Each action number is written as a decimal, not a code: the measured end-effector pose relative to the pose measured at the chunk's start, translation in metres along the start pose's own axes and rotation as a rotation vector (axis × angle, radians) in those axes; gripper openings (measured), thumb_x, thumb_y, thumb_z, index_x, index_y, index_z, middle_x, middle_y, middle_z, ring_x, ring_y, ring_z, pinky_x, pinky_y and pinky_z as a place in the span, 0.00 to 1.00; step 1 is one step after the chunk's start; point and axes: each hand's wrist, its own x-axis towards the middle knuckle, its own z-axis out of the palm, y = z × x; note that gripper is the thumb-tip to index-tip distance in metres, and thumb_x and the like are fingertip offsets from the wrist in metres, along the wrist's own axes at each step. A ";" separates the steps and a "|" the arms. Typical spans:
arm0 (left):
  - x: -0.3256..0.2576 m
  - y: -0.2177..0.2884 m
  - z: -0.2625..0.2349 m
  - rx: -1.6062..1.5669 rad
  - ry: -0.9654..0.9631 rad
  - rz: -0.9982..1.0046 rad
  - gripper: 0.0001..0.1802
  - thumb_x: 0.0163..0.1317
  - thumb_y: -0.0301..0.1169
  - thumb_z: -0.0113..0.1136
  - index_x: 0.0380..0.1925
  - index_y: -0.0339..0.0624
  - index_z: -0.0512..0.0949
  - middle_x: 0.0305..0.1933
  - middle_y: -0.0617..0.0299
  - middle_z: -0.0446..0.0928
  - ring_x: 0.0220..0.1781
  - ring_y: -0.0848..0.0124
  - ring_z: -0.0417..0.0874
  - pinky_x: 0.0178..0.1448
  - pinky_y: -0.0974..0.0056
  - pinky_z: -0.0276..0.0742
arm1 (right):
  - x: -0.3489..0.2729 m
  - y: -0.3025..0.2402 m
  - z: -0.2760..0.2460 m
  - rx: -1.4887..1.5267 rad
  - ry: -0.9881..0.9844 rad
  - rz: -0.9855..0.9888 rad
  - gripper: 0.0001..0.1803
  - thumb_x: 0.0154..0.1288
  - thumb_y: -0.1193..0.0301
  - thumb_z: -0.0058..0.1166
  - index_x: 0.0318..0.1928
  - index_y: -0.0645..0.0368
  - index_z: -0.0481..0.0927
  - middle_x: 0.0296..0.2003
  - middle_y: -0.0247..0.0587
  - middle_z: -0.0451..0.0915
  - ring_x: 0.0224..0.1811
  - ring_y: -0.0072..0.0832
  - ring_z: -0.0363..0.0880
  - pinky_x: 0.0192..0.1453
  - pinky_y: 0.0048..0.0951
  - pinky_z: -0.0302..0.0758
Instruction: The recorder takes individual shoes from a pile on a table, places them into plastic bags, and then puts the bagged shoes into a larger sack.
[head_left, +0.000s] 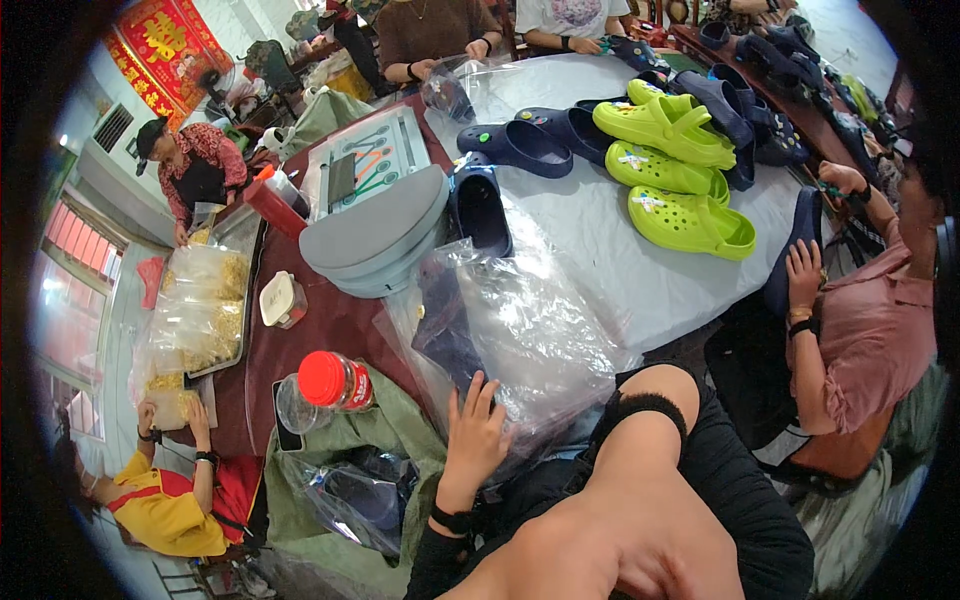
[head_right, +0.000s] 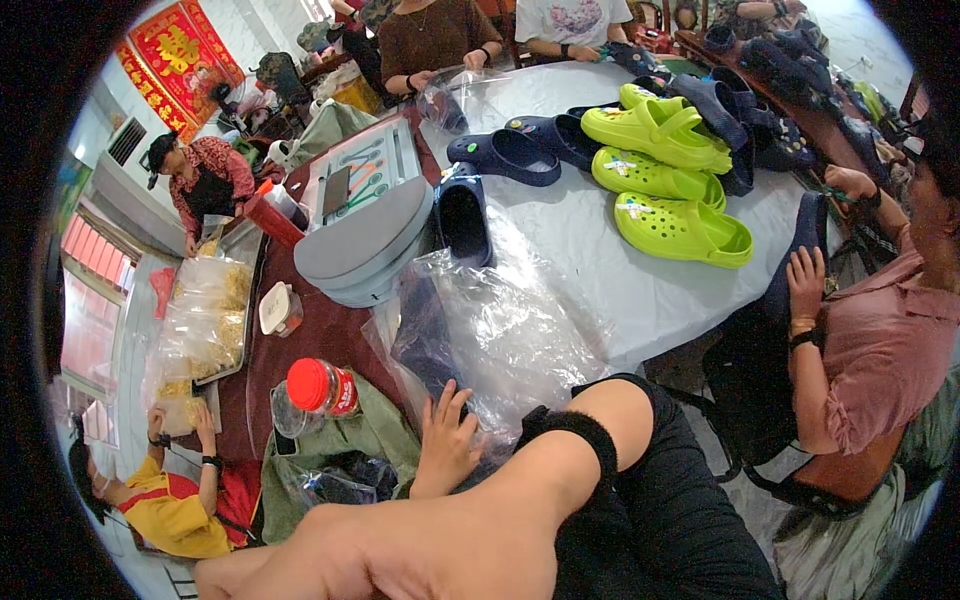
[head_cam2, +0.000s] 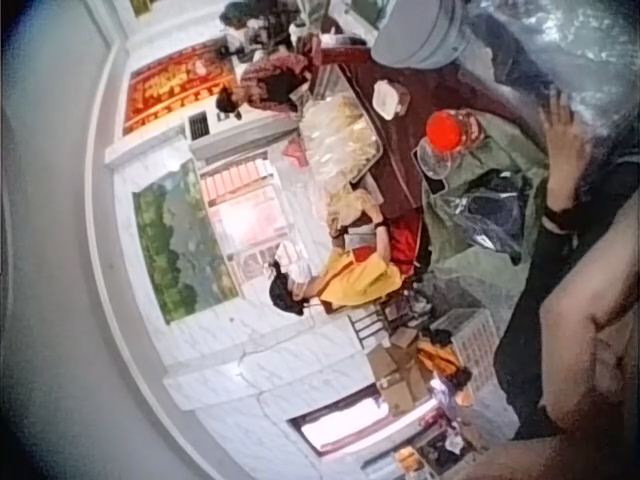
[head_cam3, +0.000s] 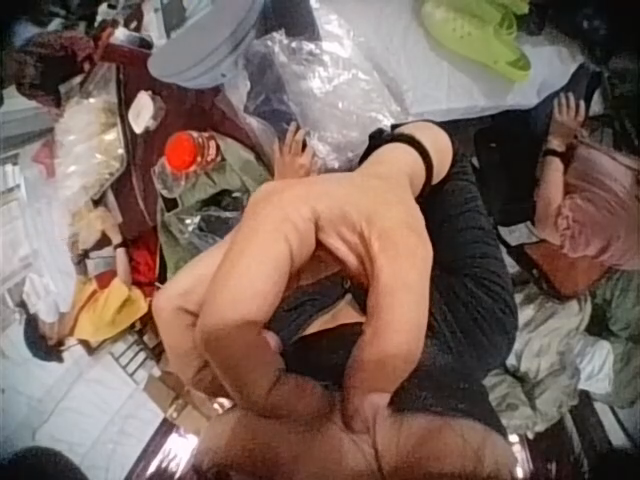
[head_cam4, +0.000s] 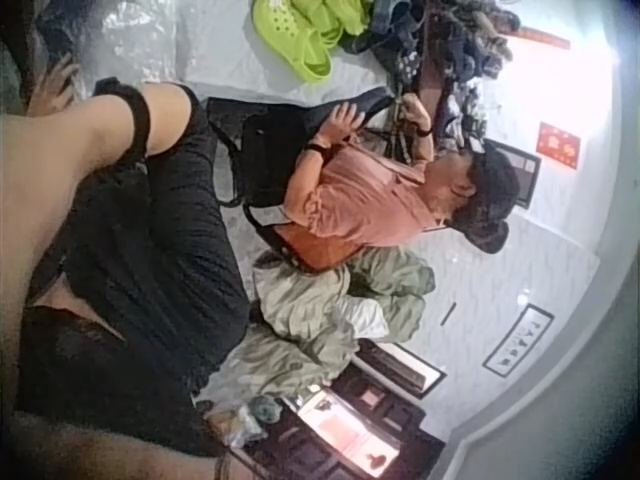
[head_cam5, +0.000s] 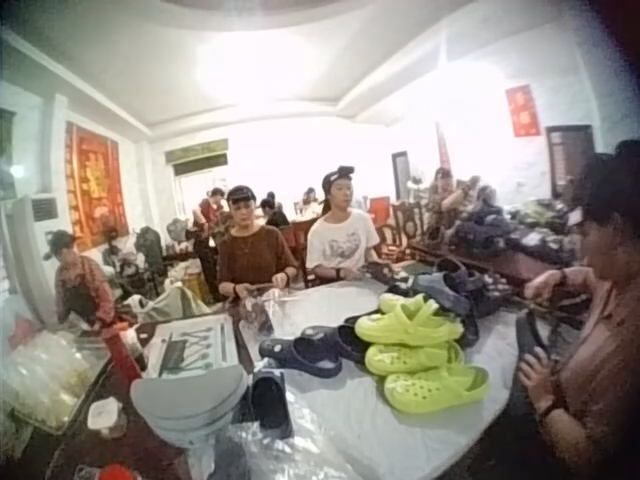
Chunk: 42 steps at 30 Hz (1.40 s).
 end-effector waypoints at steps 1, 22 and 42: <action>0.000 0.000 -0.001 0.000 0.000 0.000 0.14 0.51 0.34 0.65 0.32 0.37 0.75 0.62 0.53 0.62 0.72 0.54 0.54 0.67 0.37 0.52 | 0.001 -0.003 -0.001 -0.001 0.000 0.000 0.10 0.56 0.71 0.63 0.34 0.65 0.78 0.38 0.43 0.69 0.40 0.31 0.66 0.43 0.30 0.61; -0.001 0.001 0.001 0.032 0.026 0.005 0.15 0.48 0.33 0.67 0.32 0.38 0.75 0.61 0.54 0.64 0.72 0.54 0.55 0.67 0.37 0.53 | -0.002 0.004 -0.006 -0.033 -0.115 -0.080 0.10 0.57 0.71 0.63 0.33 0.67 0.79 0.36 0.42 0.71 0.38 0.30 0.68 0.40 0.30 0.63; -0.002 -0.029 0.024 -0.124 0.375 -0.007 0.30 0.46 0.38 0.68 0.50 0.43 0.71 0.66 0.45 0.57 0.69 0.40 0.52 0.67 0.38 0.52 | -0.083 -0.337 -0.315 -2.967 0.552 0.430 0.30 0.56 0.69 0.57 0.59 0.66 0.67 0.61 0.51 0.67 0.63 0.47 0.65 0.67 0.40 0.63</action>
